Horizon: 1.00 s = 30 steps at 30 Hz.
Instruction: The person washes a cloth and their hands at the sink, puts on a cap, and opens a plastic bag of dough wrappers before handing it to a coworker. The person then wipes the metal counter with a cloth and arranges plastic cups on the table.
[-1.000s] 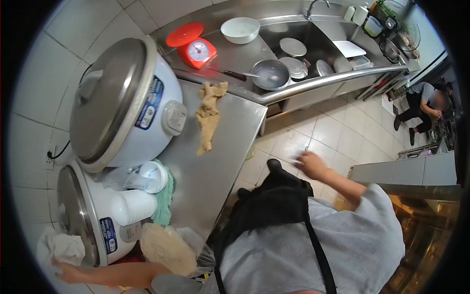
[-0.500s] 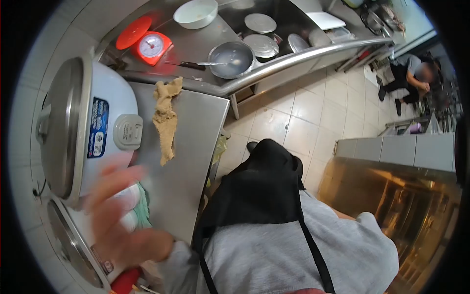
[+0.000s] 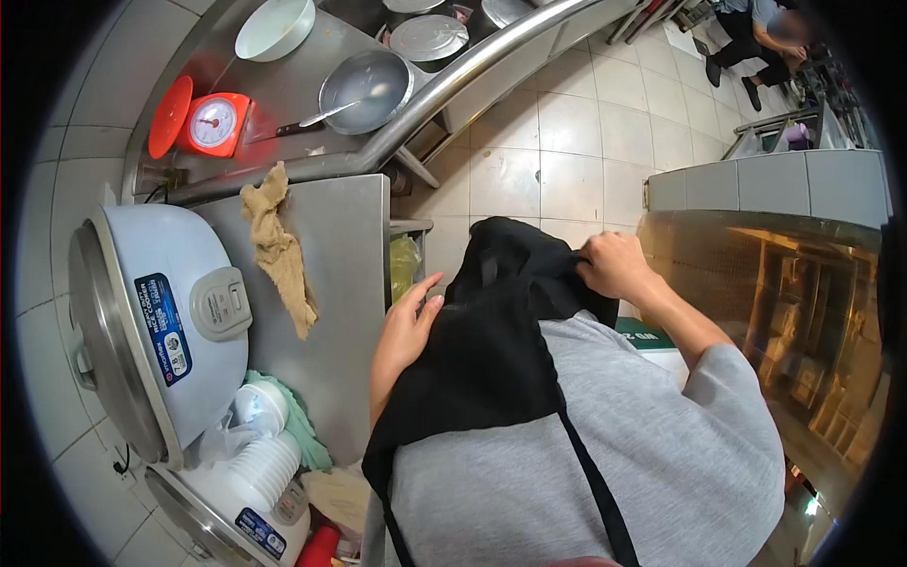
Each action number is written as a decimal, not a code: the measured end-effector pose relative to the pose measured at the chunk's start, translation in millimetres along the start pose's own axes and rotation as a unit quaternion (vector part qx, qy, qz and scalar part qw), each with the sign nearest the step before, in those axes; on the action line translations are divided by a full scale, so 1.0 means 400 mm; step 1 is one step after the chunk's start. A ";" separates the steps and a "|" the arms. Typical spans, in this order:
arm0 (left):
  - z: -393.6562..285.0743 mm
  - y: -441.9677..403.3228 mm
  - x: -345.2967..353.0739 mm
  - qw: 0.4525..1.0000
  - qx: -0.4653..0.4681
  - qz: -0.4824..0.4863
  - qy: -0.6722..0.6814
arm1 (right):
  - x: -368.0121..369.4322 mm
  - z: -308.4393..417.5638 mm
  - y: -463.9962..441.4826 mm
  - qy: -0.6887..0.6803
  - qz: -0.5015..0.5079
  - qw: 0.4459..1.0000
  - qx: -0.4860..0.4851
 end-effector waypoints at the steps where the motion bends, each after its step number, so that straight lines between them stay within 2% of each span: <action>1: 0.002 0.006 -0.004 1.000 0.007 -0.008 0.005 | -0.016 0.016 -0.016 0.016 0.009 1.000 -0.021; 4: 0.021 0.012 -0.005 0.998 -0.027 -0.016 0.059 | -0.034 0.074 -0.043 0.043 0.002 0.995 -0.087; 7: 0.038 0.012 0.030 0.995 -0.005 0.005 0.095 | -0.051 0.122 -0.056 0.053 -0.021 0.990 -0.132; 9: 0.058 0.013 0.078 0.988 -0.020 0.054 0.140 | -0.075 0.154 -0.063 0.054 -0.054 0.985 -0.152; 11: 0.061 0.040 0.101 0.986 -0.064 0.112 0.102 | -0.102 0.198 -0.071 0.049 -0.100 0.980 -0.166; 14: 0.128 0.099 0.082 0.980 -0.104 0.116 0.124 | -0.072 0.355 -0.101 0.042 -0.137 0.944 -0.298; 15: 0.147 0.118 0.065 0.980 -0.142 0.100 0.094 | -0.060 0.408 -0.114 0.041 -0.164 0.928 -0.332; 17: 0.174 0.169 0.031 0.972 -0.223 0.072 0.032 | 0.008 0.485 -0.162 -0.005 -0.143 0.913 -0.382; 20: 0.162 0.164 0.015 0.979 -0.188 0.018 -0.082 | 0.073 0.499 -0.173 -0.085 -0.121 0.866 -0.478; 22: 0.120 0.135 0.012 0.986 -0.142 -0.016 -0.089 | 0.071 0.397 -0.179 -0.213 -0.104 0.878 -0.416; 23: 0.101 0.116 0.011 0.988 -0.119 -0.036 -0.089 | 0.059 0.302 -0.170 -0.269 -0.137 0.904 -0.303; 24: 0.082 0.103 -0.001 0.982 -0.080 -0.083 -0.147 | 0.070 0.222 -0.150 -0.191 -0.185 0.925 -0.273; 25: 0.072 0.092 -0.001 0.987 -0.058 -0.092 -0.121 | 0.066 0.164 -0.121 -0.177 -0.144 0.946 -0.228; 26: 0.058 0.074 -0.004 0.989 -0.034 -0.106 -0.095 | 0.156 0.088 -0.114 -0.233 -0.073 0.953 -0.178; 28: 0.037 0.041 0.004 0.989 0.013 -0.124 -0.079 | 0.212 0.055 -0.072 -0.288 -0.010 0.946 -0.149; 30: 0.044 0.010 0.032 0.980 0.055 -0.132 -0.140 | 0.207 0.046 -0.053 -0.233 0.019 0.961 -0.149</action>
Point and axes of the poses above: each hand's wrist, its own y-axis away from the middle knuckle, its own x-axis out of the palm, z = x × y, the point moved 9 cm from there along -y, towards the middle knuckle, and after that the axes turned 10 degrees about -x, right-handed, at the moved point
